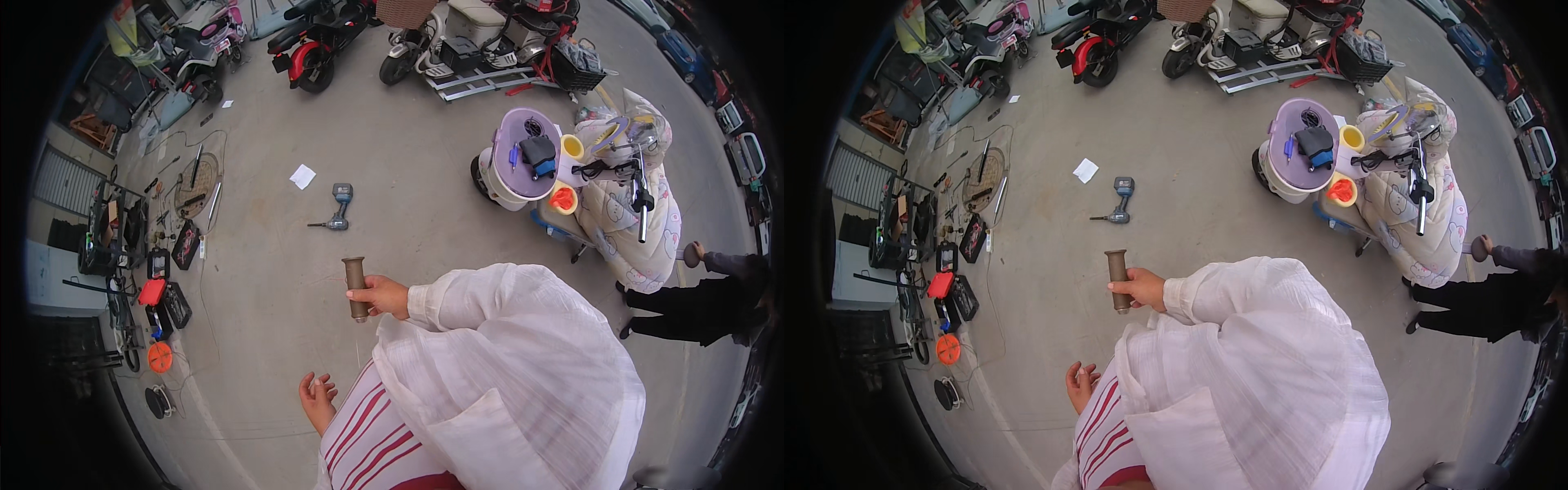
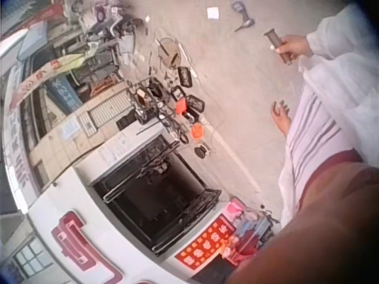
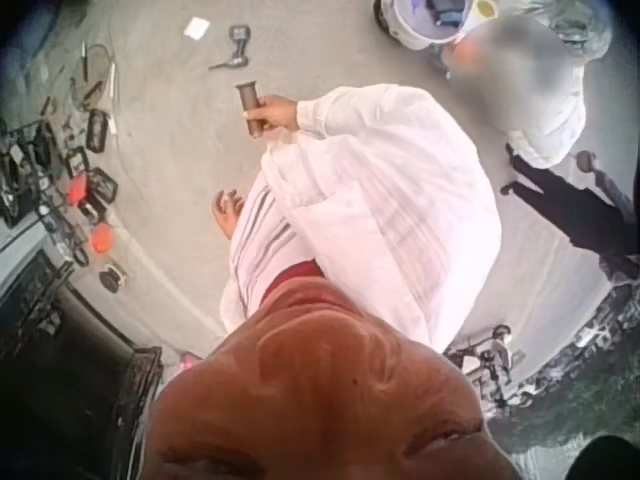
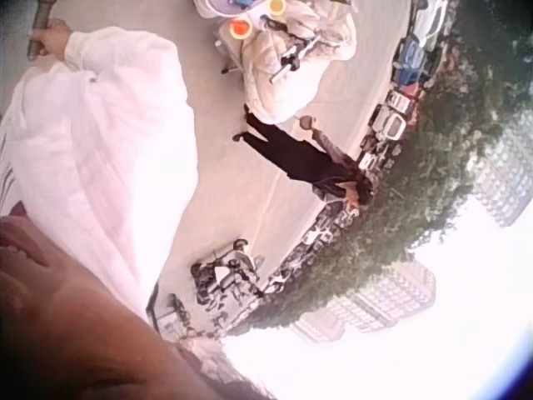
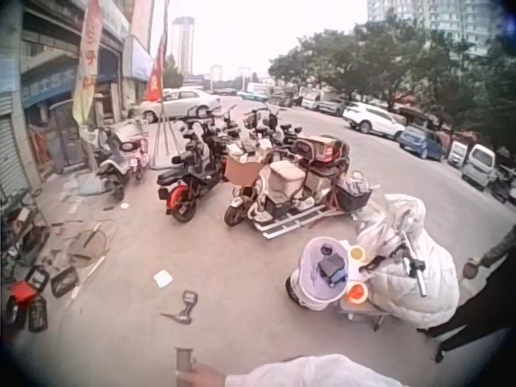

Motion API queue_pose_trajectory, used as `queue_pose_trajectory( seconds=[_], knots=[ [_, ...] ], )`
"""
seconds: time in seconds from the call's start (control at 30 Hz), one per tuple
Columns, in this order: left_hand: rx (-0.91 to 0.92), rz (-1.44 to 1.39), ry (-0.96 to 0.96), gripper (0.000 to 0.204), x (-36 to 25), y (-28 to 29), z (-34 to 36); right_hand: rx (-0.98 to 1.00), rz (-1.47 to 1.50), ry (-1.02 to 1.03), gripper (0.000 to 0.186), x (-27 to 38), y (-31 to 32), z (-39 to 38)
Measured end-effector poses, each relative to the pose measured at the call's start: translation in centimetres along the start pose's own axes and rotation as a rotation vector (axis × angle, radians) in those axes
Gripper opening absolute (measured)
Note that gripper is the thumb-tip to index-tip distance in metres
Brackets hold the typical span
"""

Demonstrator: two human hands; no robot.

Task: The person repairs a scooter's handlebar assembly using a screwdriver and wrench. They tighten screws on the handlebar, adjust components near the rear of the scooter, and continue working on the handlebar controls.

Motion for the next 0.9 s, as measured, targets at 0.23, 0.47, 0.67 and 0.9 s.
queue_pose_trajectory(
  seconds=[0.23, 0.47, 0.67, 0.9],
  knots=[
    [0.242, 0.062, 0.096, 0.029, 2.3, -4.4, 7.7, -0.383, -0.047, 0.106, 0.042, -1.3, 6.5, -7.0],
    [1.047, 0.243, -0.009, 0.044, -6.6, -20.9, 2.8, -0.508, -0.011, 0.294, 0.047, -1.2, 8.2, -11.1],
    [1.273, 0.18, 0.183, 0.044, -7.0, -33.8, -0.6, -0.477, -0.166, 0.583, 0.046, 4.4, 13.7, -11.4],
    [0.992, 0.422, 0.136, 0.032, -10.2, -48.0, 3.9, -1.302, -0.408, 0.541, 0.045, 8.5, 39.5, -6.6]
  ],
)
Point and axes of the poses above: each hand's wrist, its own z-axis towards the middle knuckle, its own y-axis out of the back of the hand, x = y × z, the point moved 3 cm from there along z, towards the middle knuckle, and after that the axes turned 8 degrees about -x, right-handed, at the moved point
